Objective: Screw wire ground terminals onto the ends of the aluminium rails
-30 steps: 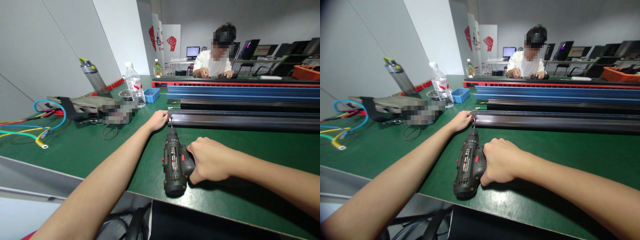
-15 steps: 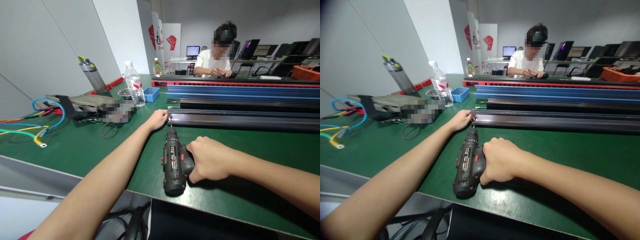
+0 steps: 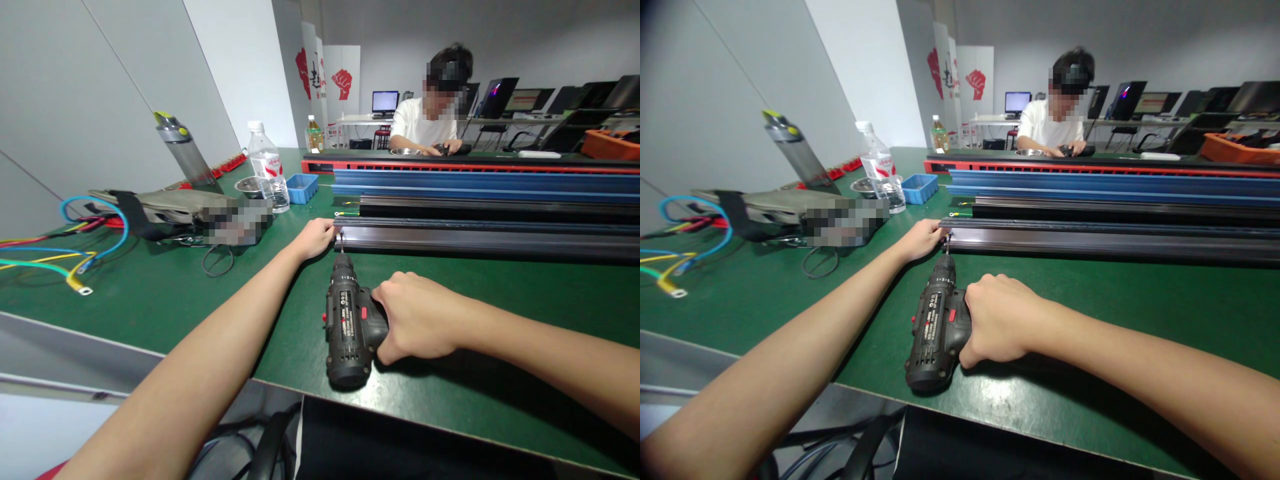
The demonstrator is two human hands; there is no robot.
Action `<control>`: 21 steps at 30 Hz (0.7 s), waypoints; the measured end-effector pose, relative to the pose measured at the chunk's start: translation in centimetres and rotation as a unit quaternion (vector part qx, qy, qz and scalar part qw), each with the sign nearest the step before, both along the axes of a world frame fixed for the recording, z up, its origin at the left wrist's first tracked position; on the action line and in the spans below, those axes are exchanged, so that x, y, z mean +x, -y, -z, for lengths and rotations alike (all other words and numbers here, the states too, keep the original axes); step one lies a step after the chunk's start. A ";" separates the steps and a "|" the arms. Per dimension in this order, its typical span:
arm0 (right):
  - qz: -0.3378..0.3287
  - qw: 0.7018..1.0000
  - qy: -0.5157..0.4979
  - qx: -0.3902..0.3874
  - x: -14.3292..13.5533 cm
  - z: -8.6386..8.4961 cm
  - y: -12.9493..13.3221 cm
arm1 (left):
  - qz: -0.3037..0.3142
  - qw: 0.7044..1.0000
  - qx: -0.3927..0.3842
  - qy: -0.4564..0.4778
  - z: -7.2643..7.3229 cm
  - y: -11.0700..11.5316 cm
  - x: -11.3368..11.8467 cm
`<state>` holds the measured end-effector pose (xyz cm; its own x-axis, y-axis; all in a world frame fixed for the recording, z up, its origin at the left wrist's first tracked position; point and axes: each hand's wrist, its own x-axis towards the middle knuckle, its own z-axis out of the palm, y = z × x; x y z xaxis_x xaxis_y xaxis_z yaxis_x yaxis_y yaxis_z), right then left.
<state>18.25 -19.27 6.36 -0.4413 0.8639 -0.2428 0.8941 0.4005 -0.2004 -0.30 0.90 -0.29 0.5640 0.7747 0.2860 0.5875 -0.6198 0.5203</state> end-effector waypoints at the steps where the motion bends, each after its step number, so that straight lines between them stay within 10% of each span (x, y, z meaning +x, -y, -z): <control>1: 0.000 1.000 0.000 0.000 0.0 0.0 0.0 | 0.002 1.000 0.000 0.001 0.0 0.0 0.0; 21: 0.004 1.000 0.007 -0.002 -0.1 -0.1 0.1 | 0.004 1.000 -0.005 0.004 -0.1 0.0 0.0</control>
